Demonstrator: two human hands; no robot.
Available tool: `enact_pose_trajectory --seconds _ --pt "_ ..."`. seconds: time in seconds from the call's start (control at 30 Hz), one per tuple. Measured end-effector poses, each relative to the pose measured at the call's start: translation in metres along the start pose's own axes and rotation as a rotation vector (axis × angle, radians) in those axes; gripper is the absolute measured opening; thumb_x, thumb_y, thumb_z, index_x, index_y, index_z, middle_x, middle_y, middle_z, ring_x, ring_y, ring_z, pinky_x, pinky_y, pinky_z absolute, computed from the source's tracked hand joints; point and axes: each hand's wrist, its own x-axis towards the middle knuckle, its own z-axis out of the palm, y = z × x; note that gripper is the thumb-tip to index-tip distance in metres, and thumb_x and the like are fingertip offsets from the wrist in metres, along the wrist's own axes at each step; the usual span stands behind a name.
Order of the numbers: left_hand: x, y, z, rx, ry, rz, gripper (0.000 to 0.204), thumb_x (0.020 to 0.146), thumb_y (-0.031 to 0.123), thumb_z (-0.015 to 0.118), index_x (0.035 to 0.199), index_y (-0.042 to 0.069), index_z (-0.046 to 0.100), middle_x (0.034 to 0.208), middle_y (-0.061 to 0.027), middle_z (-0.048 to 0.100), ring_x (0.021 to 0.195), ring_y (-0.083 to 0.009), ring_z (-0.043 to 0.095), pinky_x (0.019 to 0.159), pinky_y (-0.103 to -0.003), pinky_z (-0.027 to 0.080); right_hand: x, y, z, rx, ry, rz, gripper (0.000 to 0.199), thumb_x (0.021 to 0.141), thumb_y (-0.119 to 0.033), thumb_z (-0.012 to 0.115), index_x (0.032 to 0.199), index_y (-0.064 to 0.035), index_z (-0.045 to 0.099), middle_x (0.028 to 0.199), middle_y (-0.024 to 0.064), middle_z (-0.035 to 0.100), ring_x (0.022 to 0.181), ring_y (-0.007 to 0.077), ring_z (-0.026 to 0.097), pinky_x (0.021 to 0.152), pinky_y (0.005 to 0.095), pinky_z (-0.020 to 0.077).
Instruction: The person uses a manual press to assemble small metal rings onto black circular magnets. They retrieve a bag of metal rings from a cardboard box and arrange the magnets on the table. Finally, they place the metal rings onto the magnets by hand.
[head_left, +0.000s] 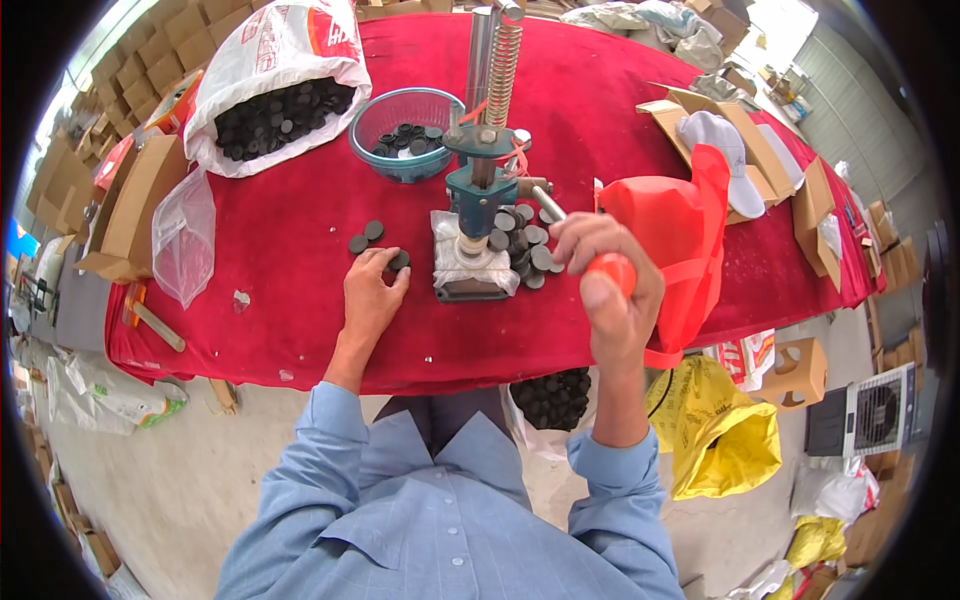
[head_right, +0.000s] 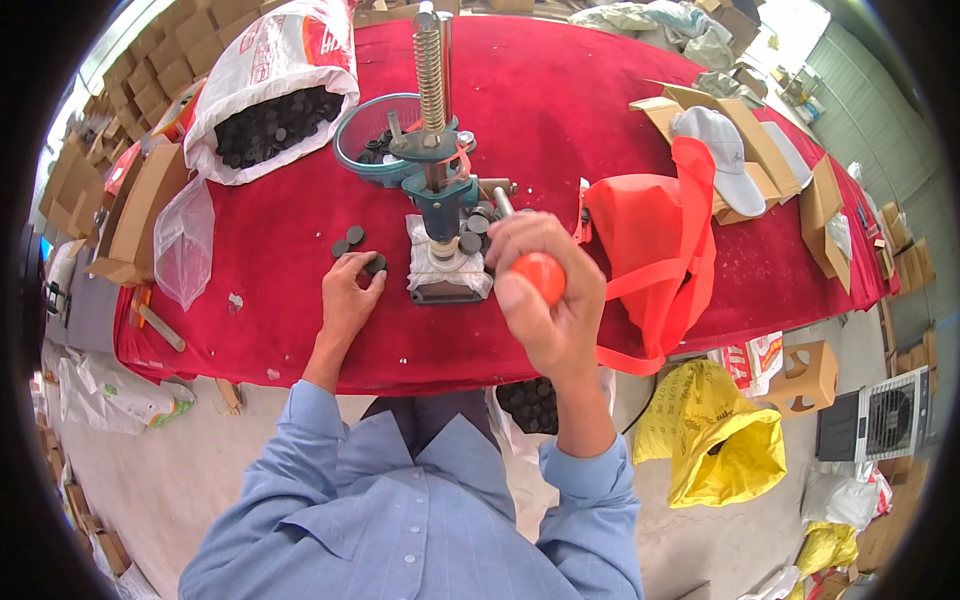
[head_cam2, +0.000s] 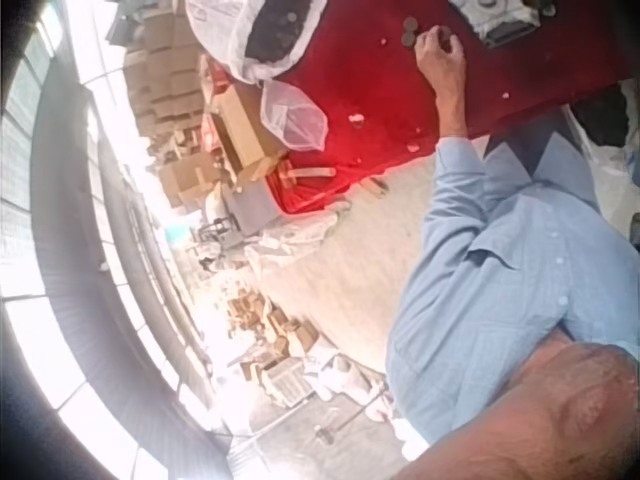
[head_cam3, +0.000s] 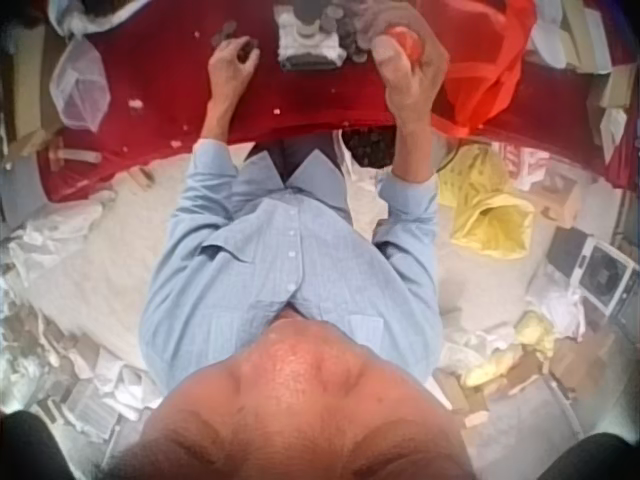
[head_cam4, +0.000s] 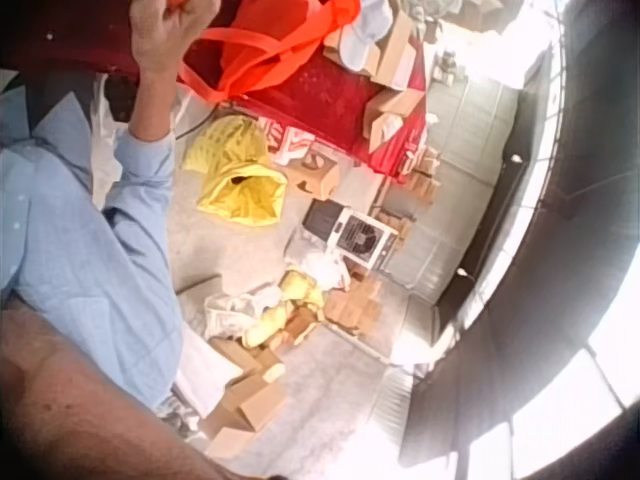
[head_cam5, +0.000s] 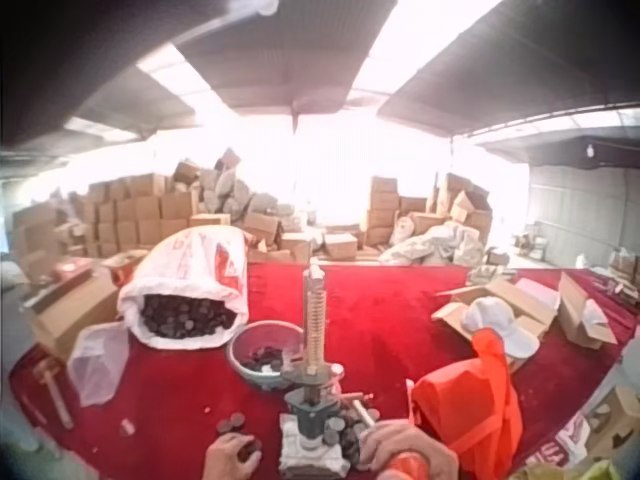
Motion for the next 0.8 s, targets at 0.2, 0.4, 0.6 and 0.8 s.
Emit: enact_pose_trajectory --seconds 0.2,0.4,0.6,0.8 --pt "0.02 0.065 0.014 -0.219 -0.103 -0.03 0.044 0.079 0.009 0.083 0.121 0.002 0.072 0.102 -0.0127 0.072 0.085 -0.0265 0.07 0.078 -0.038 0.058 0.053 -0.007 0.0 0.073 0.039 0.171 0.032 0.095 -0.031 0.068 0.086 -0.0002 0.067 0.08 0.004 0.068 0.077 0.0098 0.062 0.072 0.0276 0.0504" --pt "0.025 0.065 0.039 -0.213 -0.043 0.035 0.058 0.077 0.007 0.085 0.131 0.001 0.066 0.1 -0.0126 0.071 0.08 -0.0205 0.067 0.073 -0.034 0.057 0.054 -0.006 0.003 0.109 0.082 0.162 0.032 0.096 -0.03 0.068 0.086 0.0005 0.067 0.078 0.0036 0.068 0.075 0.0086 0.062 0.07 0.0269 0.0502" --pt "0.034 0.073 0.047 -0.163 -0.1 0.06 0.061 0.077 0.009 0.086 0.133 0.0 0.062 0.106 -0.0152 0.071 0.094 -0.0297 0.068 0.083 -0.041 0.057 0.053 -0.005 0.007 0.144 0.101 0.168 0.028 0.096 -0.026 0.067 0.088 0.0013 0.067 0.08 0.0054 0.067 0.075 0.0106 0.062 0.073 0.0288 0.0518" --pt "0.032 0.063 0.025 -0.171 -0.018 0.053 0.047 0.081 0.012 0.085 0.123 0.001 0.068 0.114 -0.0169 0.071 0.098 -0.032 0.068 0.086 -0.042 0.056 0.018 0.009 0.009 0.146 0.062 0.005 0.031 0.094 -0.03 0.068 0.088 -0.0005 0.062 0.083 0.0089 0.063 0.085 0.0203 0.061 0.082 0.0374 0.0523"
